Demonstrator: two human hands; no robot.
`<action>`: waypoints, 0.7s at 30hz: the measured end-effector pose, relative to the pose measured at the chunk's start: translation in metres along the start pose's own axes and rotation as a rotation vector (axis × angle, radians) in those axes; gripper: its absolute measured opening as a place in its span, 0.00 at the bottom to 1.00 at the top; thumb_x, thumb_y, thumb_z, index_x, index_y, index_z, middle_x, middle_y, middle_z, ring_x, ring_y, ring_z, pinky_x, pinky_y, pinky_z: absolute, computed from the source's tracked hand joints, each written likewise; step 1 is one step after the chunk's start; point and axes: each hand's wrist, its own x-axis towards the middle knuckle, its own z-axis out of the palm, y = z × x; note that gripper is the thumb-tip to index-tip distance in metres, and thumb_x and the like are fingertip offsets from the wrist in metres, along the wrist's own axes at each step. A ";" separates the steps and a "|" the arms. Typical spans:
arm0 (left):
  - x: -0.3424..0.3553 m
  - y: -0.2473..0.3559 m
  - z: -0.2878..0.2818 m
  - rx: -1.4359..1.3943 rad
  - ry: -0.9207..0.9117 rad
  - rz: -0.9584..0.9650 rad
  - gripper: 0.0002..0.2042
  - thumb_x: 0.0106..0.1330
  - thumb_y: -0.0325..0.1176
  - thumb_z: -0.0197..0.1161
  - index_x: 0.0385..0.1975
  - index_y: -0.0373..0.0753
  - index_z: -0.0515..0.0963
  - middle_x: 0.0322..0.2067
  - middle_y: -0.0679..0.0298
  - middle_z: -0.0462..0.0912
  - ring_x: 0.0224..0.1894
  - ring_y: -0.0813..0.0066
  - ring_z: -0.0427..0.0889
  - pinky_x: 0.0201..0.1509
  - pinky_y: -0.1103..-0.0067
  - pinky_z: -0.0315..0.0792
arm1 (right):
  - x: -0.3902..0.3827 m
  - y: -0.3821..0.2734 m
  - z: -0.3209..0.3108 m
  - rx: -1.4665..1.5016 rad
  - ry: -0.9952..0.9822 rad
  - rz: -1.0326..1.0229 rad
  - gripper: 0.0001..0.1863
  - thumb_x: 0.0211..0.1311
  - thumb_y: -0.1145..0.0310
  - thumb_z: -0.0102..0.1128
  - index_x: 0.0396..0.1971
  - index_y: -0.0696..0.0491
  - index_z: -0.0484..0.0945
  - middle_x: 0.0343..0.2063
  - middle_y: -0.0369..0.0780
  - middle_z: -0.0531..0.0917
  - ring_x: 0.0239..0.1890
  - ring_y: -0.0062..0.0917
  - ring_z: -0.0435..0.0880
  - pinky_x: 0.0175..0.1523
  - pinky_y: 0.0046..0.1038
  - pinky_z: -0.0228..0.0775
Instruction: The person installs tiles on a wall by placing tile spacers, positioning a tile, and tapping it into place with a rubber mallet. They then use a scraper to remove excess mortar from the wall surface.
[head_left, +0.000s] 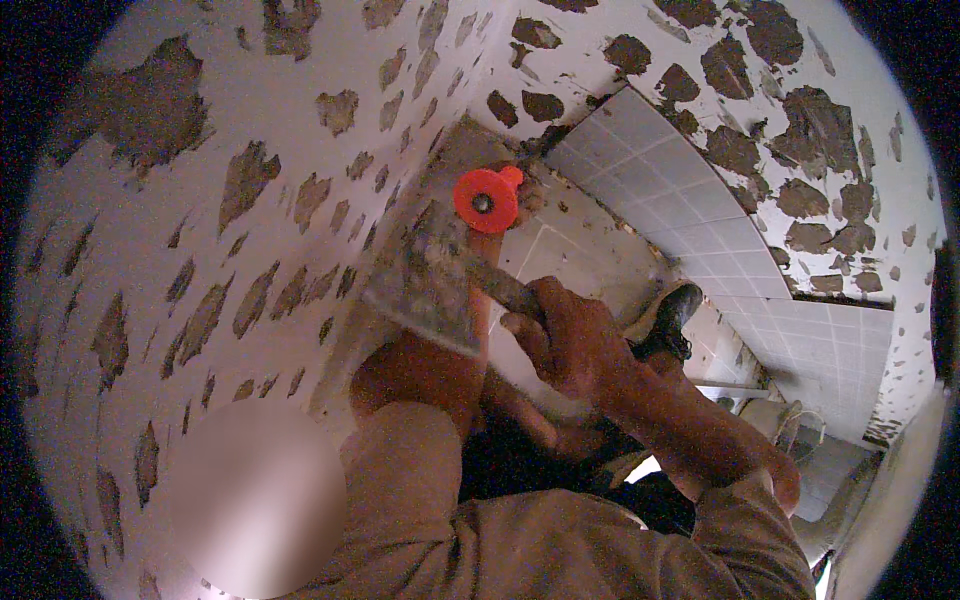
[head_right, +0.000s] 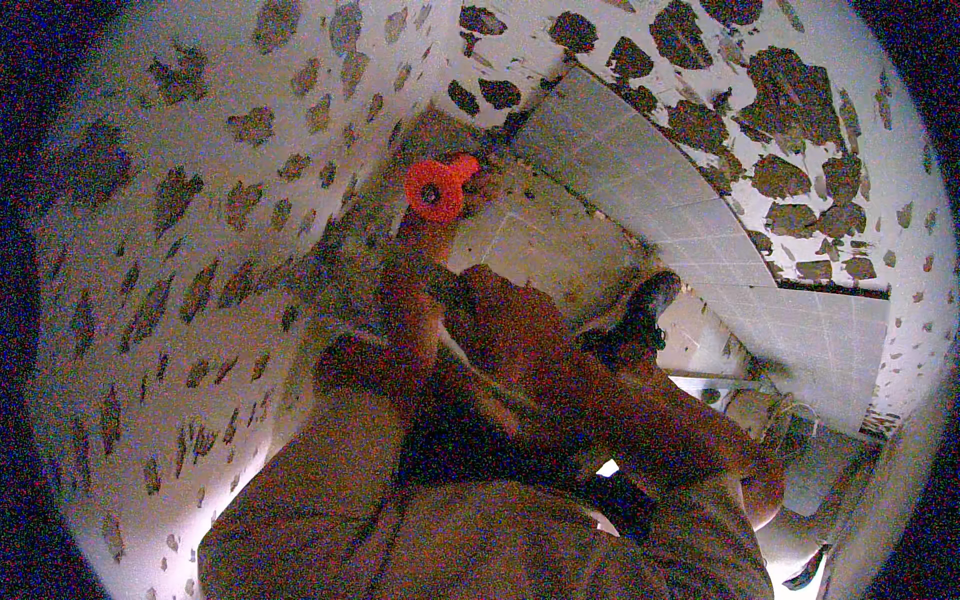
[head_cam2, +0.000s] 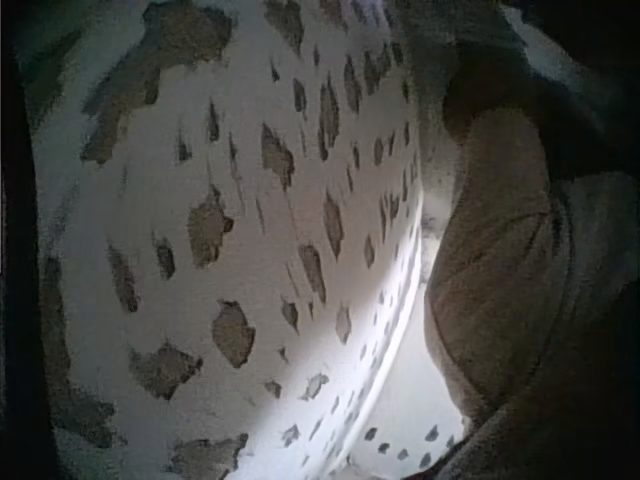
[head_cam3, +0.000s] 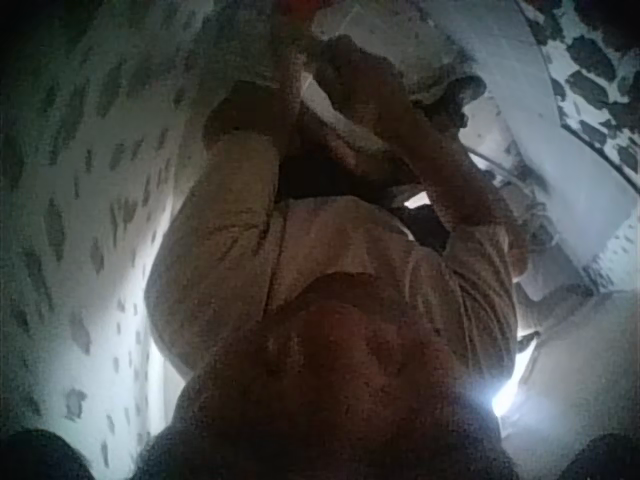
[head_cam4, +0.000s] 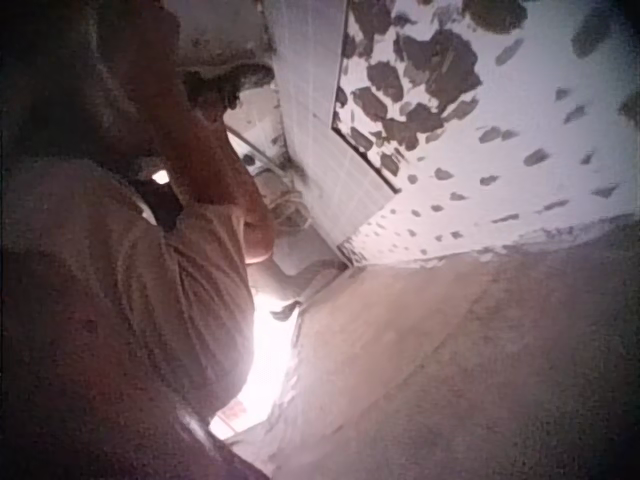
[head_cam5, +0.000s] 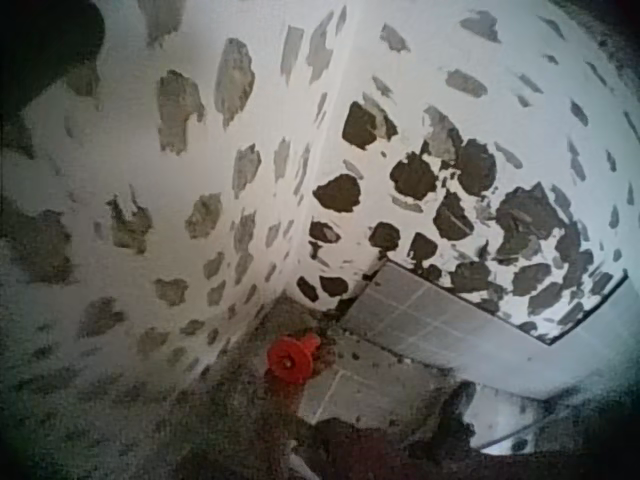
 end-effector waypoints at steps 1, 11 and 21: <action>0.002 -0.005 0.005 -0.005 -0.005 -0.003 0.19 0.66 0.46 0.57 0.43 0.33 0.76 0.38 0.54 0.80 0.39 0.59 0.78 0.42 0.68 0.73 | -0.002 -0.002 -0.003 -0.016 -0.002 0.023 0.19 0.62 0.60 0.60 0.42 0.59 0.68 0.26 0.55 0.80 0.32 0.53 0.82 0.34 0.48 0.72; 0.020 -0.025 0.031 0.228 0.098 -0.055 0.20 0.66 0.46 0.57 0.44 0.33 0.75 0.39 0.53 0.79 0.40 0.58 0.77 0.44 0.68 0.72 | -0.019 0.052 0.027 0.012 0.205 0.029 0.21 0.70 0.52 0.47 0.40 0.60 0.70 0.18 0.47 0.77 0.20 0.42 0.77 0.27 0.41 0.69; 0.026 -0.049 0.066 0.677 0.343 0.323 0.22 0.67 0.45 0.56 0.47 0.30 0.75 0.42 0.51 0.80 0.42 0.55 0.77 0.49 0.68 0.70 | -0.143 0.137 0.071 0.596 0.221 0.557 0.26 0.68 0.41 0.46 0.34 0.53 0.73 0.18 0.31 0.71 0.18 0.16 0.68 0.21 0.24 0.57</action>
